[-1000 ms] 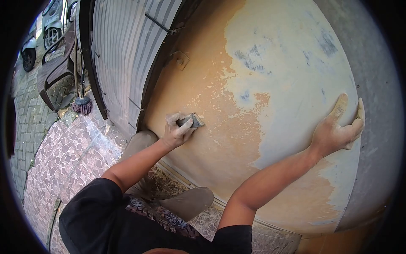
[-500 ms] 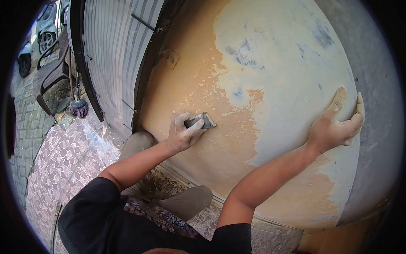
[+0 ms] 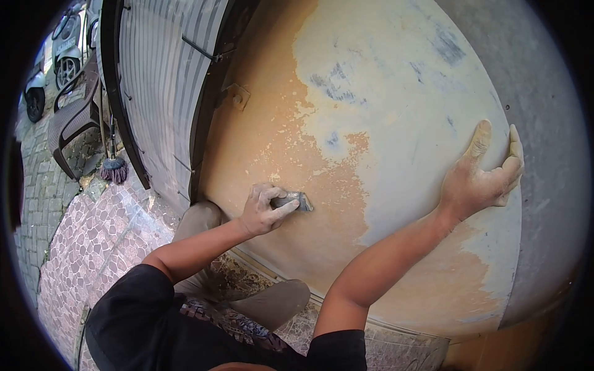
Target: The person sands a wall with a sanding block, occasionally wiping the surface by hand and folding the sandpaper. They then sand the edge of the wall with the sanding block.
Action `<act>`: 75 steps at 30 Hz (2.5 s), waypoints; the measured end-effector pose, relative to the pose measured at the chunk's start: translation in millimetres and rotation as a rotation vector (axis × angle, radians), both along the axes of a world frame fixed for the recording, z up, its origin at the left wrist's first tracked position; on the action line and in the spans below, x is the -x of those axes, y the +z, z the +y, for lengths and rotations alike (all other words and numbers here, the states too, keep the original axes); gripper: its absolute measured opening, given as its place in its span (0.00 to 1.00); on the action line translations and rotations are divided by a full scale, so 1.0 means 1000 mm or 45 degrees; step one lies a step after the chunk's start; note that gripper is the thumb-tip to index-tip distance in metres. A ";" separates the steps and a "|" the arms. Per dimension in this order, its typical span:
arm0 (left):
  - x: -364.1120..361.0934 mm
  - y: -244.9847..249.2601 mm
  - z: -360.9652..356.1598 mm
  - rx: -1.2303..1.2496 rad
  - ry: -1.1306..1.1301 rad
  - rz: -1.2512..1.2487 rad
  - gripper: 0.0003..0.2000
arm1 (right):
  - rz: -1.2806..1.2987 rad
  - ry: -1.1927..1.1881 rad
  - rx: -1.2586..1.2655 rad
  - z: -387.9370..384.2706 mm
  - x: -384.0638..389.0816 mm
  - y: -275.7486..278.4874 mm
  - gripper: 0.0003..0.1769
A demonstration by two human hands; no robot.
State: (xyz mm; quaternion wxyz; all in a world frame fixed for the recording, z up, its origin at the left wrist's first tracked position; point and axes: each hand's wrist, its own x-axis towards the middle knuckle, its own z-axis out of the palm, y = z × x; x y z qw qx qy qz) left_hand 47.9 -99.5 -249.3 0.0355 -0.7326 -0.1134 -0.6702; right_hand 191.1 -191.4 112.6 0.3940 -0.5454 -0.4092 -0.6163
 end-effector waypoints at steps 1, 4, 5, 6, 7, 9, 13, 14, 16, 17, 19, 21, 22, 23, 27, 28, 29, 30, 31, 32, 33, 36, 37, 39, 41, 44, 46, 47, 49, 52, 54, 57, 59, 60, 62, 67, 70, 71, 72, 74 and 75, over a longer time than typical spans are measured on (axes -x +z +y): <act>0.004 0.009 0.000 0.087 -0.016 -0.032 0.29 | -0.008 0.018 -0.002 0.002 -0.001 0.001 0.31; 0.008 0.069 0.009 0.305 -0.020 -0.300 0.29 | 0.012 -0.011 0.022 -0.001 0.003 0.000 0.32; 0.007 0.094 0.019 0.328 -0.031 -0.455 0.28 | 0.017 -0.024 0.029 -0.002 0.004 0.000 0.32; 0.006 0.110 0.026 0.334 -0.040 -0.450 0.28 | 0.036 0.016 0.033 -0.003 0.005 0.000 0.32; 0.005 0.122 0.032 0.362 0.034 -0.559 0.28 | 0.055 0.056 0.035 -0.003 0.004 0.000 0.32; -0.007 0.118 0.023 0.416 0.099 -0.685 0.28 | 0.048 0.020 0.021 -0.002 0.003 0.001 0.32; -0.012 -0.001 -0.012 0.120 -0.060 -0.045 0.27 | 0.021 -0.076 0.000 0.000 0.001 0.000 0.32; -0.007 0.002 -0.011 0.113 -0.053 -0.053 0.27 | 0.013 -0.069 -0.008 0.001 0.000 0.001 0.32; 0.008 0.023 -0.009 0.199 -0.044 -0.030 0.28 | -0.011 0.028 0.011 0.000 -0.004 0.000 0.33; 0.010 0.049 -0.002 0.239 -0.043 -0.153 0.30 | -0.003 0.017 0.028 -0.002 -0.002 -0.001 0.33; 0.017 0.102 0.018 0.360 -0.027 -0.392 0.29 | 0.006 -0.078 0.023 -0.002 0.002 0.000 0.32; 0.020 0.129 0.038 0.400 -0.018 -0.529 0.29 | 0.003 -0.054 0.017 -0.001 0.000 -0.001 0.32; 0.020 0.135 0.042 0.435 -0.006 -0.674 0.29 | -0.009 -0.025 0.008 -0.001 -0.001 0.000 0.32; 0.018 0.126 0.042 0.391 0.060 -0.637 0.28 | -0.013 -0.022 0.004 0.000 -0.001 0.001 0.32; 0.012 -0.003 0.017 -0.010 0.036 -0.046 0.30 | -0.003 -0.056 -0.009 0.002 0.001 0.000 0.31; 0.021 -0.008 0.010 -0.015 0.044 -0.051 0.30 | 0.002 -0.031 -0.013 0.002 0.001 0.000 0.31; 0.026 -0.007 0.009 0.019 0.049 0.022 0.30 | -0.011 -0.021 -0.030 0.003 0.001 0.002 0.31; 0.029 0.000 0.012 0.049 0.052 0.095 0.29 | -0.018 0.013 -0.026 0.004 0.000 0.003 0.31; 0.029 0.025 0.011 0.172 -0.005 -0.048 0.28 | -0.012 0.032 0.003 0.001 -0.001 0.001 0.31; 0.030 0.054 0.011 0.191 -0.020 -0.040 0.28 | -0.005 0.016 0.022 -0.002 0.000 -0.001 0.31; 0.029 0.087 0.021 0.328 -0.021 -0.278 0.28 | 0.001 0.014 0.030 -0.002 0.000 -0.001 0.31; 0.009 0.114 0.025 0.442 0.014 -0.566 0.28 | 0.008 -0.005 0.033 -0.003 0.003 -0.001 0.31; 0.006 0.115 0.027 0.419 0.057 -0.620 0.29 | 0.007 -0.013 0.032 -0.002 0.003 0.000 0.31; 0.008 0.066 0.011 0.007 0.074 -0.093 0.27 | 0.009 -0.025 0.018 -0.001 0.002 0.000 0.31; 0.018 0.019 0.007 -0.069 -0.018 0.127 0.27 | 0.002 -0.027 0.000 0.000 0.001 -0.001 0.31; 0.035 0.015 0.009 0.260 0.024 -0.036 0.27 | -0.012 0.071 0.012 0.003 0.000 0.002 0.31; 0.035 0.055 0.014 0.371 0.005 -0.225 0.28 | -0.039 -0.122 0.001 0.000 0.004 -0.002 0.31; 0.033 0.079 0.020 0.386 0.028 -0.312 0.27 | -0.030 -0.122 0.021 -0.001 0.004 -0.002 0.31; 0.019 0.117 0.031 0.420 0.020 -0.456 0.28 | -0.017 -0.084 -0.004 0.001 0.002 0.000 0.30; 0.003 0.110 0.026 0.409 0.076 -0.611 0.29 | -0.021 -0.055 -0.009 0.001 0.000 0.000 0.30; -0.011 0.066 0.009 0.289 0.106 -0.449 0.29 | -0.036 -0.063 -0.011 0.000 0.001 0.000 0.30; 0.014 0.035 -0.003 0.172 0.006 -0.174 0.29 | -0.044 -0.030 -0.005 0.000 -0.001 -0.001 0.30; 0.018 0.051 0.003 0.179 -0.055 -0.100 0.29 | -0.048 -0.009 -0.008 0.002 -0.001 0.001 0.30; 0.019 0.073 0.008 0.251 -0.060 -0.239 0.29 | -0.043 -0.040 -0.011 0.002 0.001 0.000 0.30; 0.018 0.121 0.028 0.401 -0.053 -0.538 0.29 | -0.032 -0.068 -0.009 0.000 0.001 -0.001 0.31; 0.013 0.105 0.032 0.165 0.139 -0.369 0.29 | -0.055 -0.067 -0.006 0.001 -0.003 0.000 0.30; 0.017 0.028 0.012 0.094 0.076 -0.171 0.30 | -0.033 -0.031 -0.030 0.003 -0.002 0.000 0.30; 0.021 0.019 0.009 0.130 0.058 -0.112 0.31 | -0.031 -0.025 -0.039 0.002 -0.002 -0.001 0.30; 0.022 0.017 0.012 0.161 0.039 -0.059 0.31 | -0.046 -0.011 -0.032 0.002 -0.003 0.000 0.30; 0.029 0.066 0.014 0.243 -0.009 -0.206 0.30 | -0.054 -0.015 0.006 0.000 -0.003 -0.001 0.30; 0.029 0.093 0.023 0.286 -0.043 -0.305 0.29 | -0.030 -0.008 0.003 0.000 0.000 -0.001 0.30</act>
